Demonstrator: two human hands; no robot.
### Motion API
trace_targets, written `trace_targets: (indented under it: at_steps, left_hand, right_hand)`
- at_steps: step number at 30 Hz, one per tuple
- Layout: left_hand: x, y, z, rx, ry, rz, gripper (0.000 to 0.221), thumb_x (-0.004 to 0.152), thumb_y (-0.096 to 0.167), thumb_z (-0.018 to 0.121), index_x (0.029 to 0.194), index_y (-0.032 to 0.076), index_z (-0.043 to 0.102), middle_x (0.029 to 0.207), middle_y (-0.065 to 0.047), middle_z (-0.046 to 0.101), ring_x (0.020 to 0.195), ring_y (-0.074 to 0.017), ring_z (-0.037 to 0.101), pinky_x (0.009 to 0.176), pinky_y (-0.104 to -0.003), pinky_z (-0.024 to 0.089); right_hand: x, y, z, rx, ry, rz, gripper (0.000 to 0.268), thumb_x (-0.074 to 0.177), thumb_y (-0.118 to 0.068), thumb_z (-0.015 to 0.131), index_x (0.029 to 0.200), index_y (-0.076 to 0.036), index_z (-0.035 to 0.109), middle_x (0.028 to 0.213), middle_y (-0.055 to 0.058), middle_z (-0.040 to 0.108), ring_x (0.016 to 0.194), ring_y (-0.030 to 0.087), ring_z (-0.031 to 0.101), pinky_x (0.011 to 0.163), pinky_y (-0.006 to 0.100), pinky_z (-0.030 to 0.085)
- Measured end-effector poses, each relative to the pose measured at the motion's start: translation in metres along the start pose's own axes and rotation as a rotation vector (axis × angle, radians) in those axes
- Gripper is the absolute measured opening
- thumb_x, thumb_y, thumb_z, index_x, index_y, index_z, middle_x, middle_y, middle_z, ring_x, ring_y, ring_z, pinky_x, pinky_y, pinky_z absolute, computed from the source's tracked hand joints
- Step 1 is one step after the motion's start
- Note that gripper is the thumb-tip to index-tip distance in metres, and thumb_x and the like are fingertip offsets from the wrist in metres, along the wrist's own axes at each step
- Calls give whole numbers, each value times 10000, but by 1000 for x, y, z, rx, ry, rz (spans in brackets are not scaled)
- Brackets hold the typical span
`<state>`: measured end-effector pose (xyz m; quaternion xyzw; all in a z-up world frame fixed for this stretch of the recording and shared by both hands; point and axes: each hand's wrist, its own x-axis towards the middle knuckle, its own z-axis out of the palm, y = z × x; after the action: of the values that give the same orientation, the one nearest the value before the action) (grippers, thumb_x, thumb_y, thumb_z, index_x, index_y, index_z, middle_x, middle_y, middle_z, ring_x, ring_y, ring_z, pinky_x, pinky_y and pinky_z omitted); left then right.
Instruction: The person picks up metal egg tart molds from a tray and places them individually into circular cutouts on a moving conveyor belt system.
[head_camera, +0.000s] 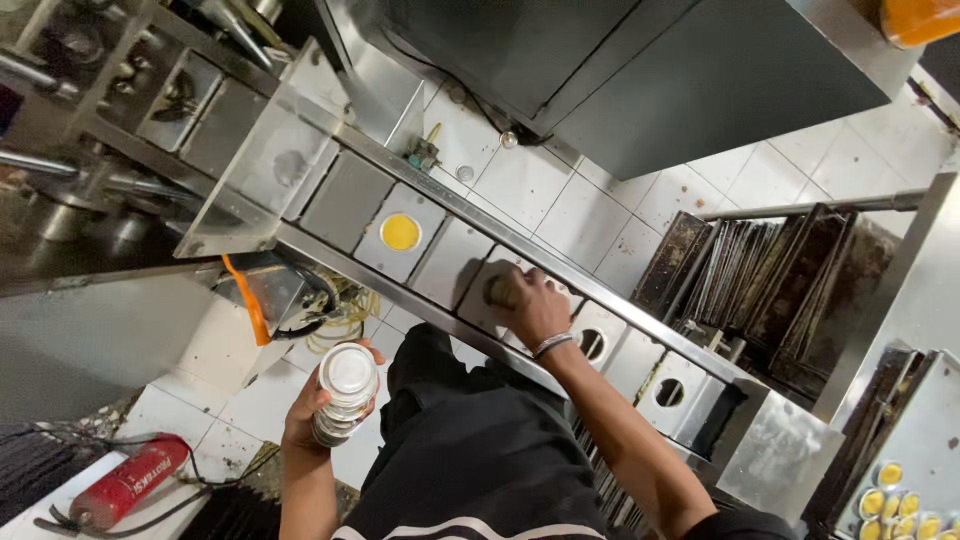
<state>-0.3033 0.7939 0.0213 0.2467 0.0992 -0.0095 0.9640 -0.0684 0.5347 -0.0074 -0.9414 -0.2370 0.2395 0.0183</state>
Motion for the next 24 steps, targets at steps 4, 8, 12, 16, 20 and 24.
trace_targets:
  at_steps: [4, 8, 12, 16, 20, 24]
  left_hand:
    - [6, 6, 25, 49, -18, 44, 758, 949, 394, 764, 1434, -66, 407, 1239, -242, 539, 763, -233, 567, 540, -325, 490]
    - [1, -9, -1, 104, 67, 37, 898, 835, 427, 793, 1454, -84, 390, 1295, -285, 580, 755, -228, 680, 564, -326, 577]
    - [-3, -19, -23, 23, 19, 48, 1022, 783, 410, 805, 1491, -144, 319, 1268, -340, 604, 700, -273, 711, 467, -367, 597]
    - [-16, 9, -5, 76, -39, 37, 767, 908, 401, 773, 1436, -51, 449, 1235, -231, 562, 708, -248, 582, 540, -330, 482]
    - [-23, 9, -22, 63, 1, 17, 824, 894, 404, 773, 1472, -62, 416, 1262, -220, 596, 697, -243, 611, 547, -339, 503]
    - [-16, 16, -8, 69, 11, 48, 796, 894, 388, 788, 1448, -65, 438, 1225, -221, 615, 691, -210, 613, 556, -299, 508]
  right_hand:
    - [13, -18, 23, 46, 98, -98, 622, 830, -477, 774, 1327, -190, 533, 1218, 143, 566, 948, 412, 624, 477, 496, 565]
    - [31, -39, 31, -6, 115, -101, 553, 803, -456, 766, 1261, -221, 564, 1195, 140, 561, 995, 496, 646, 568, 514, 582]
    - [28, -49, 15, 95, 55, 29, 800, 768, -572, 746, 1404, -170, 475, 1267, 167, 592, 1044, 447, 707, 808, 539, 613]
    - [-8, -44, -43, 358, -63, 279, 504, 895, -419, 737, 1140, -104, 429, 990, 134, 744, 764, 336, 731, 518, 459, 609]
    - [-17, 5, 3, 84, 50, 278, 686, 799, -586, 773, 1237, -133, 501, 1188, 142, 656, 784, 334, 709, 517, 429, 584]
    - [-23, 3, 11, 82, 74, 137, 616, 836, -563, 717, 1343, -279, 513, 1049, 150, 574, 728, 367, 652, 475, 466, 522]
